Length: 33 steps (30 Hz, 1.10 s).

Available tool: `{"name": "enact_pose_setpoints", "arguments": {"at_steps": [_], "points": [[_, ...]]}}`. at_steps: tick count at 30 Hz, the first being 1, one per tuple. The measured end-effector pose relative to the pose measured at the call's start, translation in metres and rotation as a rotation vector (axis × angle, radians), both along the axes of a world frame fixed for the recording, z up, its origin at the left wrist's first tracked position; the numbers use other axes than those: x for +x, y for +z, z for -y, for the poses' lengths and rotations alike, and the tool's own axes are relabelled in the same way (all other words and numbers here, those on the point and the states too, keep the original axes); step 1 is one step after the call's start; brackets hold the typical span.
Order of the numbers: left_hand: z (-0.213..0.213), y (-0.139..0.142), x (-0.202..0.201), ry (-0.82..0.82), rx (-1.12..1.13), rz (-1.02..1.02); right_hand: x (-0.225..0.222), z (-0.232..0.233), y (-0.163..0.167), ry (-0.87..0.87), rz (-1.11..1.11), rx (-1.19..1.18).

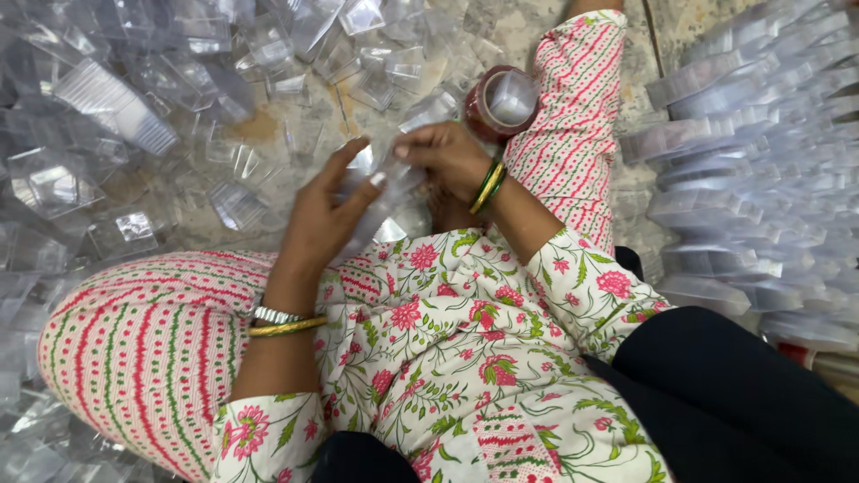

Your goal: The person sits on the floor among large piles of clear plastic cups and nests cups into stacks one at a time, picking loose cups from the floor and pressing them into a stack in their hands, occasionally reaching to a nearby box or pile for more cups.

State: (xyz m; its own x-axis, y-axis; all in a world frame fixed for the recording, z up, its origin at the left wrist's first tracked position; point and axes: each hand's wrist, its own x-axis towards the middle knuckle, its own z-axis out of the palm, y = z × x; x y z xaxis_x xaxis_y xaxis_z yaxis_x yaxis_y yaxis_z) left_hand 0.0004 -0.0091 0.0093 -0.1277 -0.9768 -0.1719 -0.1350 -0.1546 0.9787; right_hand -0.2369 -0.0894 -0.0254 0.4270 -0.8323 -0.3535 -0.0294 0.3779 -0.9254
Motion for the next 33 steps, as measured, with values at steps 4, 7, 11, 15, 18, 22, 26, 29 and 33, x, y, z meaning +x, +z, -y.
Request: {"name": "enact_pose_setpoints", "arguments": {"at_steps": [4,7,11,15,18,22,26,29,33], "points": [[0.001,-0.006,-0.001,-0.015,-0.137,-0.243,0.017,-0.005,-0.021,0.028,-0.092,-0.097],[0.005,-0.007,0.007,0.115,-0.034,-0.416,0.030,0.000,-0.036,0.098,-0.399,-0.704],[0.009,-0.003,0.010,0.203,0.133,-0.796,0.038,-0.002,-0.049,0.293,-0.648,-0.969],[0.007,0.002,0.010,0.158,0.167,-1.004,0.033,-0.005,-0.053,0.216,-0.722,-0.805],[0.006,0.003,0.010,0.097,0.140,-1.062,0.028,-0.004,-0.053,0.053,-0.591,-0.607],[0.008,0.002,0.009,0.159,0.186,-0.979,0.020,0.000,-0.051,-0.061,-0.483,-0.514],[0.011,0.001,0.007,0.133,0.140,-0.889,0.009,0.008,-0.047,-0.084,-0.376,-0.297],[0.010,0.002,0.008,0.113,0.129,-0.813,0.003,0.008,-0.044,-0.110,-0.317,-0.243],[0.009,0.003,0.008,0.068,0.192,-0.831,0.002,0.007,-0.034,-0.106,-0.396,-0.306]]}}
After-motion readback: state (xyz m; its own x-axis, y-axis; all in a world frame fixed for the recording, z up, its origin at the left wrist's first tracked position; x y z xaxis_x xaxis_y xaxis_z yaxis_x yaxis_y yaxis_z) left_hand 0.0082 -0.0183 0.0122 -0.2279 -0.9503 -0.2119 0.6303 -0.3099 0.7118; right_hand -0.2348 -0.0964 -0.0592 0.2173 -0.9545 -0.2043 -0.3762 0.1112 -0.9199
